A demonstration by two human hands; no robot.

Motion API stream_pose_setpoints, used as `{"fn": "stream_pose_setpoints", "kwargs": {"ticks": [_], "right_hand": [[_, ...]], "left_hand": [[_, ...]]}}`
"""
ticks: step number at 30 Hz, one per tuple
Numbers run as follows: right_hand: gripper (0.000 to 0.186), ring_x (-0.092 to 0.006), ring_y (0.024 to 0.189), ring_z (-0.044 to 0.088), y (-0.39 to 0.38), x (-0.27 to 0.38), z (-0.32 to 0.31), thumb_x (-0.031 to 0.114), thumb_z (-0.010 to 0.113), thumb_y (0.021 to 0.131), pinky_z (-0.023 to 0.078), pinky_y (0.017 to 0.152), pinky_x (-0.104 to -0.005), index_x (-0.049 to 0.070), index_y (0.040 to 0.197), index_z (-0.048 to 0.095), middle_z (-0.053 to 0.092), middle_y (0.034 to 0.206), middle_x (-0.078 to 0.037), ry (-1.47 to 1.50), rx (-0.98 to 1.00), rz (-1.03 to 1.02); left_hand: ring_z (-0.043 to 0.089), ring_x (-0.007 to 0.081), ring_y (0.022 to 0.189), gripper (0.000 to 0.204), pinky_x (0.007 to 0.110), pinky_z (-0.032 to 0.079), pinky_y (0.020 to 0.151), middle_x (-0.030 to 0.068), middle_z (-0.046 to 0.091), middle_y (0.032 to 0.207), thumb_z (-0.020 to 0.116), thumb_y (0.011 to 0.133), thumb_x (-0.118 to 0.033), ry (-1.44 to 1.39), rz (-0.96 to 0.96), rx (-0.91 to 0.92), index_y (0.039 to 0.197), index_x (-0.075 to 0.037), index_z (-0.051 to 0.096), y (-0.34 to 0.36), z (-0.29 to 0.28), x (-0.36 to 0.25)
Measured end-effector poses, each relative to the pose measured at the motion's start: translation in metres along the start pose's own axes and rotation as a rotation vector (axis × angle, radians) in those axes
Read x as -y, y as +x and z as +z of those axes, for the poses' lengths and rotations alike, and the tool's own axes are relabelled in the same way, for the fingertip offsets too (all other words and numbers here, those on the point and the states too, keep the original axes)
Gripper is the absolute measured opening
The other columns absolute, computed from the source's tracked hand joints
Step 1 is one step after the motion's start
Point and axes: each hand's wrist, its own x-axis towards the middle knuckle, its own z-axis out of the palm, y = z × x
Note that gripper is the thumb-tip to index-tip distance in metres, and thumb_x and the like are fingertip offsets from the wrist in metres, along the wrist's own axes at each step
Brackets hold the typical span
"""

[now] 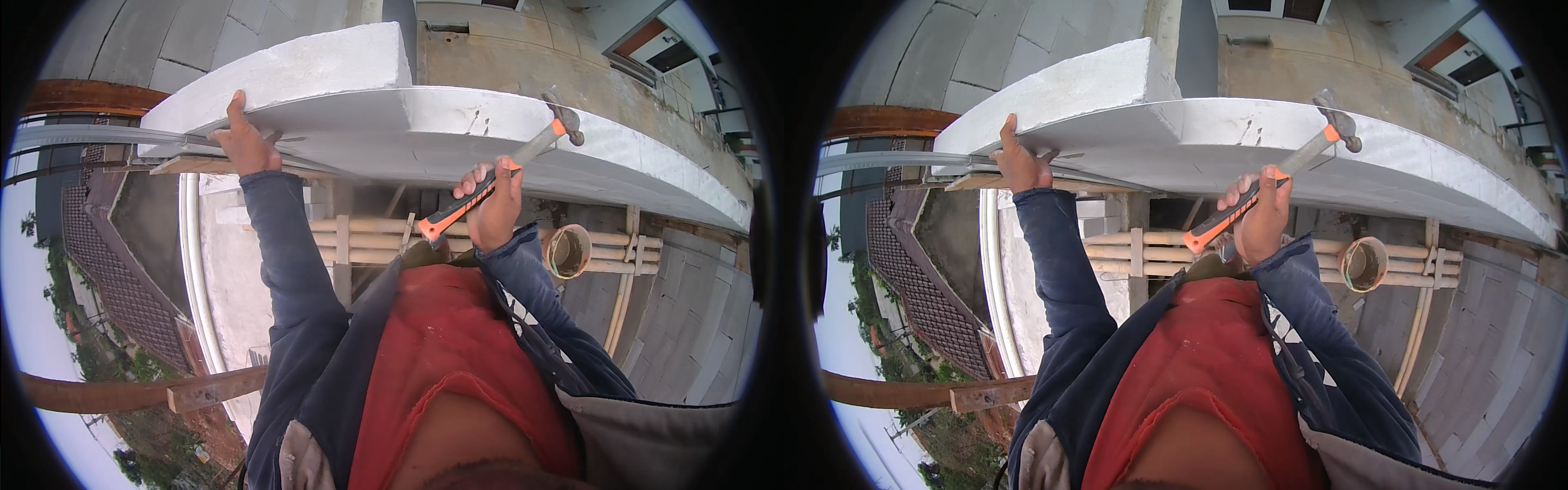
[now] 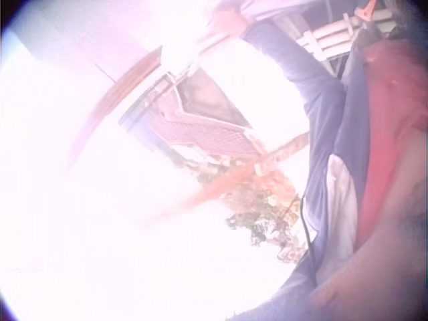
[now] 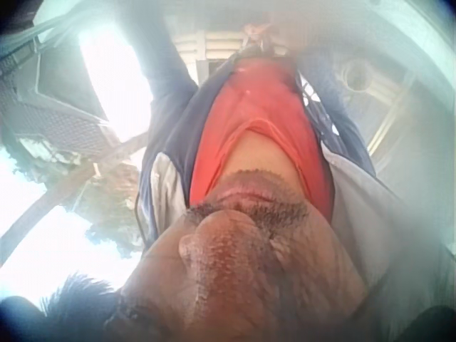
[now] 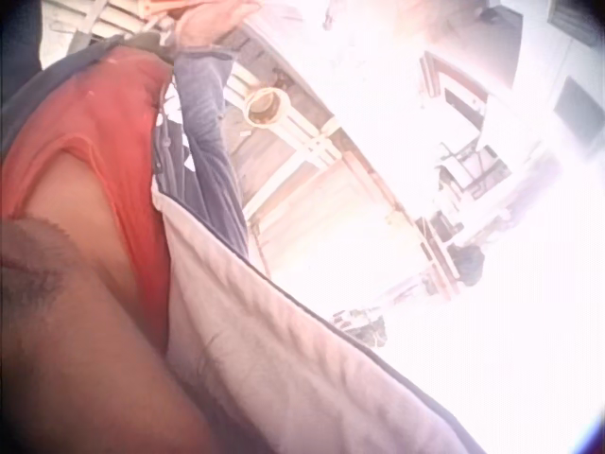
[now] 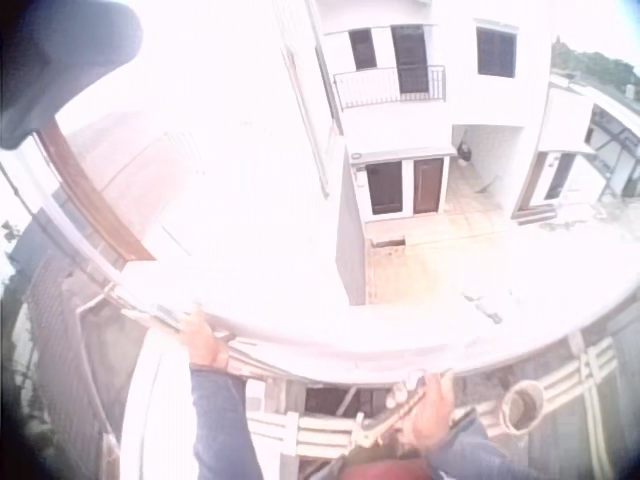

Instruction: The person applies mortar to a wall using a trowel and then places white rectangular tiles onto the surface, tapping them into place with a hammer. The task involves scooping mortar from a bucket and positioning tiles along a string line.

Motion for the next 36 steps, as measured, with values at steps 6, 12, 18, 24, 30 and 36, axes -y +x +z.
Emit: {"fn": "stream_pose_setpoints", "kwargs": {"ticks": [6,12,18,24,30,36], "right_hand": [[0.023,-0.0122,0.051,0.05,-0.015,-0.003,0.009,0.035,0.051,0.116,0.045,0.044,-0.0296,0.012,0.116,0.048,0.05,0.079,-0.004,-0.389,0.195,0.32],[0.022,-0.0154,0.06,0.053,0.025,0.042,-0.014,0.034,0.05,0.116,0.049,0.053,-0.0329,0.013,0.119,0.046,0.053,0.083,-0.004,-0.098,-0.129,-0.112],[0.022,-0.0139,0.059,0.053,-0.018,-0.015,0.023,0.035,0.052,0.116,0.05,0.052,-0.0341,0.013,0.114,0.048,0.051,0.083,-0.003,-0.31,0.144,0.261],[0.026,-0.0119,0.051,0.049,-0.004,0.016,0.011,0.035,0.049,0.116,0.045,0.043,-0.0296,0.01,0.12,0.053,0.05,0.08,-0.002,-0.399,0.102,0.282],[0.023,-0.0145,0.07,0.054,0.022,0.033,-0.009,0.036,0.053,0.115,0.049,0.061,-0.0342,0.014,0.113,0.05,0.051,0.086,-0.002,-0.144,-0.094,-0.082],[0.022,-0.0142,0.058,0.054,-0.02,-0.003,0.022,0.037,0.052,0.115,0.05,0.05,-0.0319,0.015,0.114,0.051,0.051,0.082,-0.001,-0.401,0.177,0.207]], "left_hand": [[0.045,0.0453,0.141,0.124,0.072,0.04,0.112,0.0269,0.036,0.158,0.082,0.087,-0.034,0.016,-0.014,0.033,0.163,0.004,-0.009,-0.003,-0.005,-0.007],[0.041,0.0406,0.146,0.138,0.049,0.037,0.123,0.0292,0.035,0.161,0.083,0.084,-0.034,0.033,0.079,-0.071,0.159,0.016,-0.022,0.002,-0.005,0.004],[0.038,0.0382,0.15,0.14,0.044,0.032,0.126,0.0293,0.029,0.166,0.081,0.084,-0.034,0.034,0.041,-0.039,0.159,0.016,-0.027,-0.004,0.005,-0.004],[0.034,0.038,0.153,0.139,0.043,0.028,0.128,0.029,0.026,0.168,0.081,0.085,-0.034,0.022,0.042,-0.064,0.159,0.016,-0.025,0.0,-0.006,0.0],[0.024,0.0351,0.158,0.139,0.037,0.019,0.129,0.0304,0.018,0.171,0.082,0.086,-0.038,0.109,0.122,-0.125,0.16,0.018,-0.021,0.006,-0.003,0.009],[0.003,0.0418,0.165,0.133,0.043,0.01,0.133,0.0384,-0.004,0.173,0.081,0.091,-0.036,0.113,0.026,-0.129,0.163,0.014,-0.019,-0.009,-0.002,-0.008]]}}
